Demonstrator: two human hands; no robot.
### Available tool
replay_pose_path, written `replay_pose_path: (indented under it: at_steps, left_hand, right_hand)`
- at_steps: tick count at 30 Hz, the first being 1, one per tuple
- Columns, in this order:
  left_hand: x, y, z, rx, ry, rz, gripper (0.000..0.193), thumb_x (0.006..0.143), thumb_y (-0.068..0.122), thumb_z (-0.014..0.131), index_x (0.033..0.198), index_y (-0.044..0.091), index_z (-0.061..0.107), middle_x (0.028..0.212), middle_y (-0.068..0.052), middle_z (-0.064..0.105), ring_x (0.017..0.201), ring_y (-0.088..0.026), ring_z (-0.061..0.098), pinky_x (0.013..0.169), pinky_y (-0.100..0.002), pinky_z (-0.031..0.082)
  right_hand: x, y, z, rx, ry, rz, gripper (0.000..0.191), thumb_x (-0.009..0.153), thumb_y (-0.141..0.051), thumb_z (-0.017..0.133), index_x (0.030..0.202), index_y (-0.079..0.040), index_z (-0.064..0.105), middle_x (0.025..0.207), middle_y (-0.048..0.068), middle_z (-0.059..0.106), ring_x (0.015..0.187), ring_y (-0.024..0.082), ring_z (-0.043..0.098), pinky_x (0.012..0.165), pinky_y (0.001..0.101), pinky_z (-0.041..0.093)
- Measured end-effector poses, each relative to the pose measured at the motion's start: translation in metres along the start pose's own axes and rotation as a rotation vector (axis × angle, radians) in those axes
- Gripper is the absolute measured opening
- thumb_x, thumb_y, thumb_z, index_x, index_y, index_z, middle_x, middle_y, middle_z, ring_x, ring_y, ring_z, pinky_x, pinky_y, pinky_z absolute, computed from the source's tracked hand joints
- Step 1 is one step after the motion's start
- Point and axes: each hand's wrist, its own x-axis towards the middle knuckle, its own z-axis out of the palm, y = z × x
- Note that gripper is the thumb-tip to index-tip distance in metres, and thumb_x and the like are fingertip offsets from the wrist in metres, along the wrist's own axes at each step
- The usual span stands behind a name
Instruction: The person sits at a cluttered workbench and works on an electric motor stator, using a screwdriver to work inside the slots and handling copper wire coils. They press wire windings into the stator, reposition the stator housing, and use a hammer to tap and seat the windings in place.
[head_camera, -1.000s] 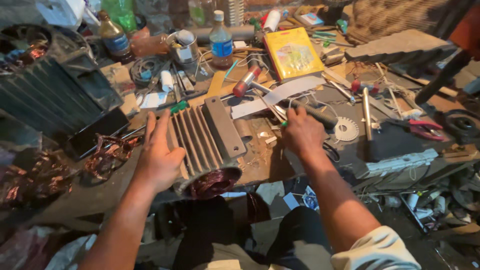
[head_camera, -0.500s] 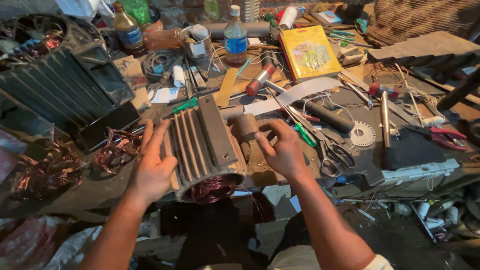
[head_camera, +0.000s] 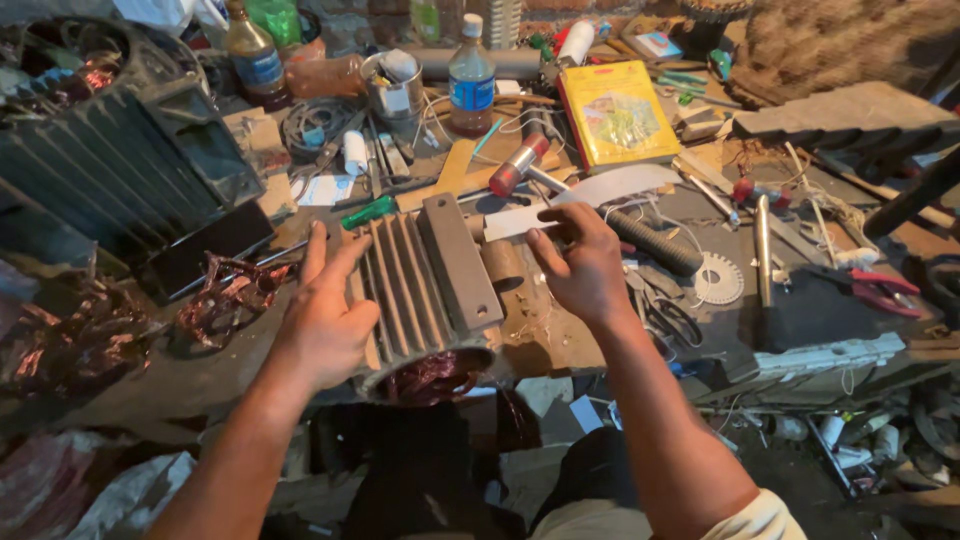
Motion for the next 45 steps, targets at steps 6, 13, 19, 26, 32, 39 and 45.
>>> replay_pose_path:
  at_steps: [6,13,19,26,32,39,45]
  left_hand:
    - [0.014,0.011,0.017,0.004,0.017,0.107,0.073,0.077,0.012,0.059,0.149,0.007,0.051,0.161,-0.041,0.016,0.15,-0.049,0.027,0.117,-0.043,0.033]
    - [0.025,0.042,0.027,0.15,-0.043,-0.011,0.07,0.076,0.017,0.062,0.145,0.009,0.054,0.162,-0.038,0.014,0.142,-0.052,0.036,0.113,-0.048,0.036]
    - [0.024,0.041,0.026,0.104,0.017,0.053,0.066,0.075,0.02,0.065,0.14,0.009,0.059,0.161,-0.038,0.018,0.137,-0.051,0.044,0.109,-0.047,0.042]
    - [0.027,0.05,0.024,0.047,0.009,-0.044,0.062,0.076,0.013,0.063,0.139,0.011,0.06,0.162,-0.035,0.011,0.141,-0.05,0.038,0.113,-0.048,0.039]
    - [0.025,0.061,0.014,0.083,-0.105,-0.161,0.065,0.08,0.01,0.059,0.144,0.015,0.052,0.167,-0.028,0.004,0.144,-0.049,0.034,0.116,-0.051,0.035]
    - [0.027,0.063,0.015,-0.002,-0.107,-0.216,0.066,0.081,0.007,0.056,0.146,0.014,0.049,0.167,-0.025,0.0,0.141,-0.049,0.04,0.117,-0.05,0.035]
    - [0.025,0.066,0.015,0.075,-0.106,-0.2,0.065,0.078,0.005,0.058,0.142,0.012,0.051,0.166,-0.025,0.002,0.137,-0.048,0.044,0.112,-0.05,0.04]
  right_hand:
    - [0.015,0.025,-0.046,-0.236,-0.008,-0.045,0.018,0.092,-0.012,0.075,0.104,0.001,0.071,0.099,0.015,0.07,0.081,0.021,0.074,0.069,0.0301,0.058]
    - [-0.002,0.053,-0.142,-0.763,0.046,0.196,0.034,0.09,-0.033,0.075,0.108,-0.004,0.073,0.096,0.021,0.072,0.083,0.037,0.072,0.074,0.0475,0.057]
    - [-0.003,0.07,-0.196,-1.29,-0.162,0.641,0.073,0.092,-0.067,0.063,0.123,-0.001,0.066,0.116,0.03,0.07,0.108,0.047,0.068,0.088,0.0561,0.053]
    - [0.009,0.073,-0.182,-1.252,-0.34,0.753,0.065,0.083,-0.04,0.076,0.126,0.008,0.068,0.128,0.035,0.068,0.118,0.048,0.068,0.098,0.0527,0.055]
    - [-0.002,0.081,-0.199,-1.381,-0.291,0.47,0.039,0.094,-0.028,0.07,0.113,0.006,0.074,0.107,0.033,0.074,0.105,0.045,0.073,0.092,0.0497,0.058]
    - [-0.105,0.058,-0.203,-0.997,0.006,-0.073,0.023,0.112,-0.016,0.068,0.121,0.001,0.055,0.094,0.021,0.07,0.083,0.037,0.071,0.075,0.0475,0.056]
    - [-0.19,-0.027,-0.158,-0.779,-0.266,-0.329,0.042,0.095,-0.009,0.065,0.136,-0.012,0.056,0.094,0.016,0.071,0.071,0.031,0.071,0.058,0.0419,0.055]
